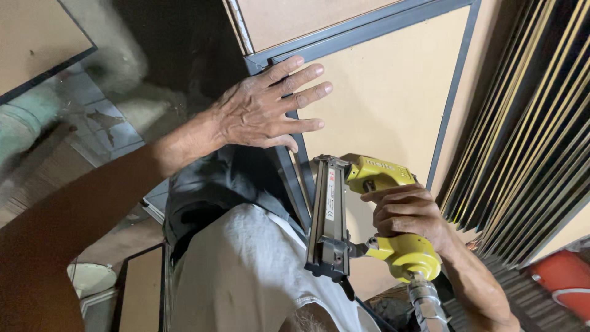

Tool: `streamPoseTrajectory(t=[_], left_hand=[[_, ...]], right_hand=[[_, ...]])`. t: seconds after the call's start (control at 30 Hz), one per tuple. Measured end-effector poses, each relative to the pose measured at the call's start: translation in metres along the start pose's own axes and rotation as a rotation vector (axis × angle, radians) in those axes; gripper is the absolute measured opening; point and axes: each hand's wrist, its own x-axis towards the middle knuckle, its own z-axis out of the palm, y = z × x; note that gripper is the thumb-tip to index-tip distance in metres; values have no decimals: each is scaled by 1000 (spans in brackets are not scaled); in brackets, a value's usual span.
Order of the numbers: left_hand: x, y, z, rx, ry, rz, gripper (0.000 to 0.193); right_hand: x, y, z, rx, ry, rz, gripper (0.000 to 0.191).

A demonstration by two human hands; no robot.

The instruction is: The person uses a pneumatic nail gun to staple the backing board into picture frames, pressing the tool along the frame edges and rotating each frame to reach all sides. Finished frames are stacked on the workbench, and a utility knife and tape roll sit nearby on the table.

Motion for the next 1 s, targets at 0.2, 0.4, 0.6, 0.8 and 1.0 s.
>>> streamPoseTrajectory(t=[0.2,0.4,0.6,0.8,1.0], left_hand=[[5,1,-2,-21,-56,-60,94],[9,19,-28,-195,130,-571,135],[29,59,-46,-74,155,-949,98],[-2,102,-34,-356,244,-1165,46],[-22,122,-14,-1322,524,-1297,27]], right_hand=[[-4,7,-2,-6,1,16,20],[-15,5,13,66,142,91,19],[-21,16,34,147,335,-112,18],[-67,20,93,160,686,42,20],[-105,43,140,321,835,86,23]])
